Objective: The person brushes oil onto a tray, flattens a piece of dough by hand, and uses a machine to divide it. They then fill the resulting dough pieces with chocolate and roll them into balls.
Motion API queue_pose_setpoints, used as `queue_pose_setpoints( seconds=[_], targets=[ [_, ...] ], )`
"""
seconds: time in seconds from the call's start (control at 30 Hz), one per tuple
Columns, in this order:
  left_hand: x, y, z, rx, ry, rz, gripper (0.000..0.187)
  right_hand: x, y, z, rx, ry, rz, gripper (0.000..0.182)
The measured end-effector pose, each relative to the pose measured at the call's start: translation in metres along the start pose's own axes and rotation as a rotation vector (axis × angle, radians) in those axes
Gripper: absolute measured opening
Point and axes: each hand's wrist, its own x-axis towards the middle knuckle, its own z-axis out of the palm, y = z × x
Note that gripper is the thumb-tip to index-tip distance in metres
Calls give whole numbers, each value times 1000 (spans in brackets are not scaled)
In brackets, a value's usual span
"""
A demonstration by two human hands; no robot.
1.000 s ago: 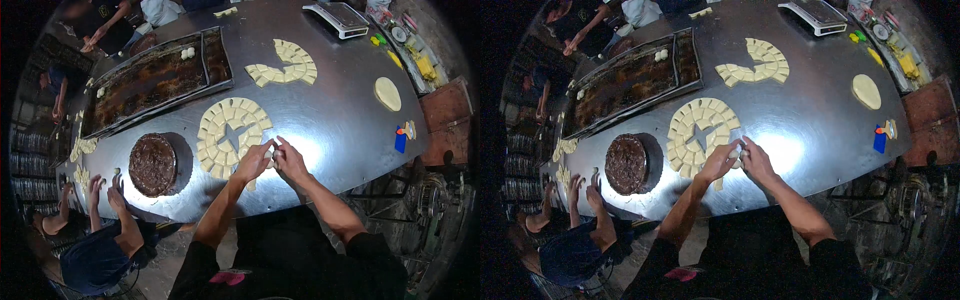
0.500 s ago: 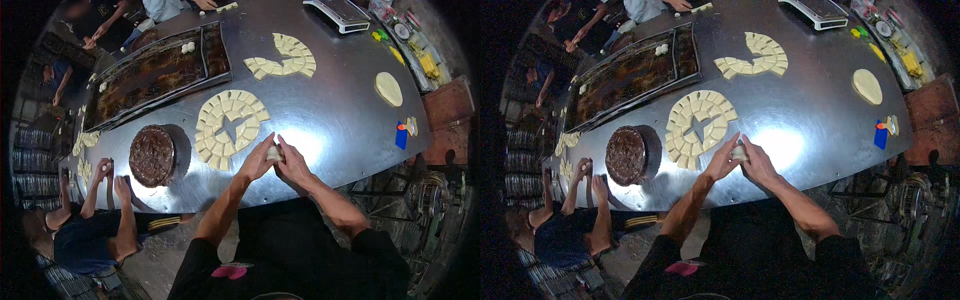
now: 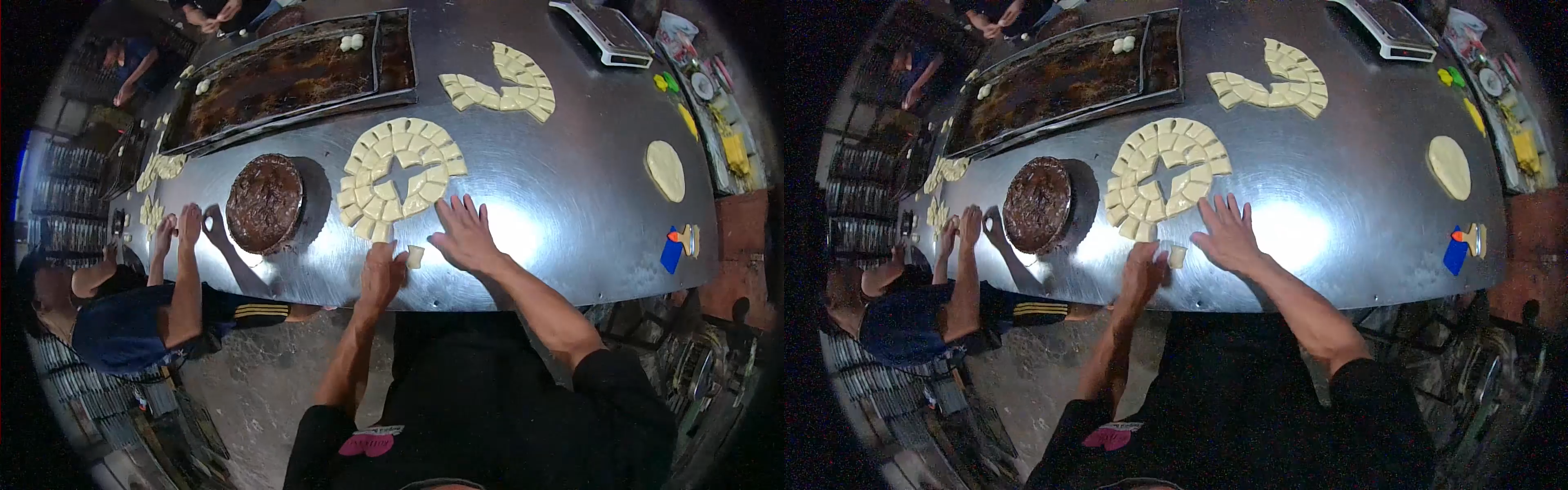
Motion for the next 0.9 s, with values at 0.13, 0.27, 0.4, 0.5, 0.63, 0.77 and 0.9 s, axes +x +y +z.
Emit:
queue_pose_setpoints(
  seconds=[0.13,0.27,0.4,0.5,0.63,0.77,0.9],
  targets=[
    [-6,39,7,52,164,149,33,-22,29,-19,232,0,-268,55],
    [-9,46,5,-467,-118,-242,22,-28,40,18,275,129,-529,21],
    [8,63,-39,-963,-62,-711,38,-33,30,4,178,89,-397,20],
    [0,36,-57,-1300,-31,-744,35,-38,9,-44,104,-102,-320,33],
    [-9,12,-92,-1201,40,-726,29,-29,15,-40,95,-268,-197,21],
    [-23,-22,-117,-1210,83,-757,23,56,10,-32,869,-475,525,21],
    [-35,-48,-135,-1217,175,-816,25,216,-44,-46,963,-202,149,19]
  ],
)
